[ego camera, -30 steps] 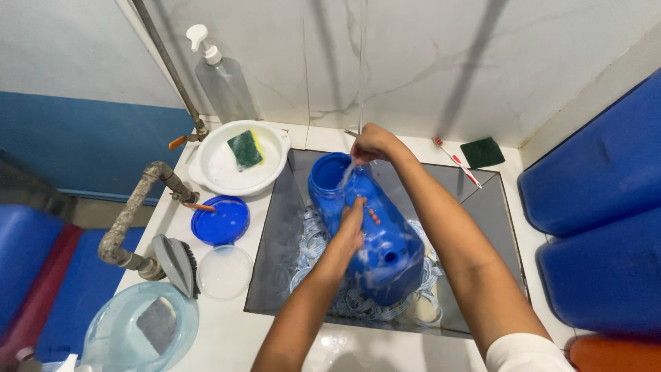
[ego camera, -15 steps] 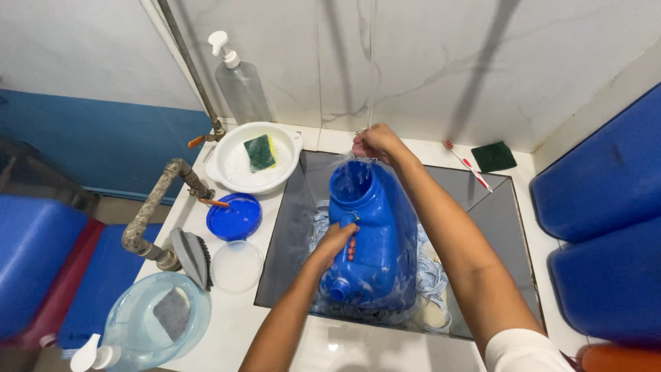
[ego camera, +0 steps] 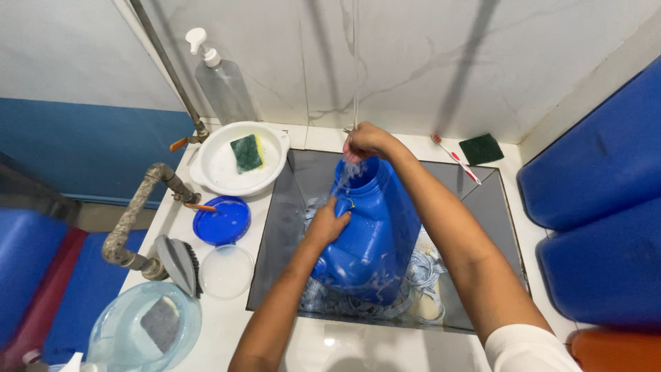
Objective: The person cleans a large blue plastic container by rinsing it with water, scrubbing the exterior with a sponge, and rinsing again. They also use scissors to cut a plastic seal from the container's opening before scrubbing.
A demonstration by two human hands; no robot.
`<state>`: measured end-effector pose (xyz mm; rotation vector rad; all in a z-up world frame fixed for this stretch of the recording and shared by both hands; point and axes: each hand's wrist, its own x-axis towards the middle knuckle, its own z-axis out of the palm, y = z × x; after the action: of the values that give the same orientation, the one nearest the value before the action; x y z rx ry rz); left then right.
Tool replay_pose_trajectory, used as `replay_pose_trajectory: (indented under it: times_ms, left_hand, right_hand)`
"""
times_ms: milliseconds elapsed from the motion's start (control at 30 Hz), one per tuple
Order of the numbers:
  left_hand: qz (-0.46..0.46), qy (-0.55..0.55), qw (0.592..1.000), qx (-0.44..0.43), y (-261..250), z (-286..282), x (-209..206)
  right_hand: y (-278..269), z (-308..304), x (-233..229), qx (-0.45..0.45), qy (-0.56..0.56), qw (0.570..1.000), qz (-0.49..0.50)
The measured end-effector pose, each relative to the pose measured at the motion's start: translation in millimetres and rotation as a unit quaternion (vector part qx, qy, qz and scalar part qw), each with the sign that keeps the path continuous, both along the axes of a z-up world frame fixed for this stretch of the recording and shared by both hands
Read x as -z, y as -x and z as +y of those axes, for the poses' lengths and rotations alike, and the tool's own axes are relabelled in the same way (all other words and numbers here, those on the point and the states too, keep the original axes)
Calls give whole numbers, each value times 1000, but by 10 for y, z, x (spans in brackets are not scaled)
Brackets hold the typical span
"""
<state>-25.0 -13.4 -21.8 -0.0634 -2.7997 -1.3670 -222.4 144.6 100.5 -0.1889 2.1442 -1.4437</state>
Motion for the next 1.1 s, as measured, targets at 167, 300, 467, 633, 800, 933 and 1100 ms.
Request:
replay_pose_trajectory:
  times_ms: [167,300,467,633,800,933,1100]
  left_hand:
    - [28,130,986,98,455,-99,-75]
    - [220,283,934,-17,727,462,-35]
    - [279,208,935,64,652,1009,-19]
    - [344,244,898,124,525,1063,-193]
    - [298,188,930,103,599,883,-179]
    - [339,143,923,116,654,710,-83]
    - [267,100,947,145,717,575,-172]
  right_hand:
    - [-34,-18,-24,-26,-89,994,52]
    - [-100,-32,-92,-1,-12,998,-57]
    - [-169,32,-138,31,-3,999,-32]
    - [-138,21,-107,22,-23,999,-25]
    - [-80,11,-125,-18,-59,998,-21]
    - [-106,-19,-120,-13,-51,998,-30]
    - [-88,-27,-151,-39,-58,997,-19]
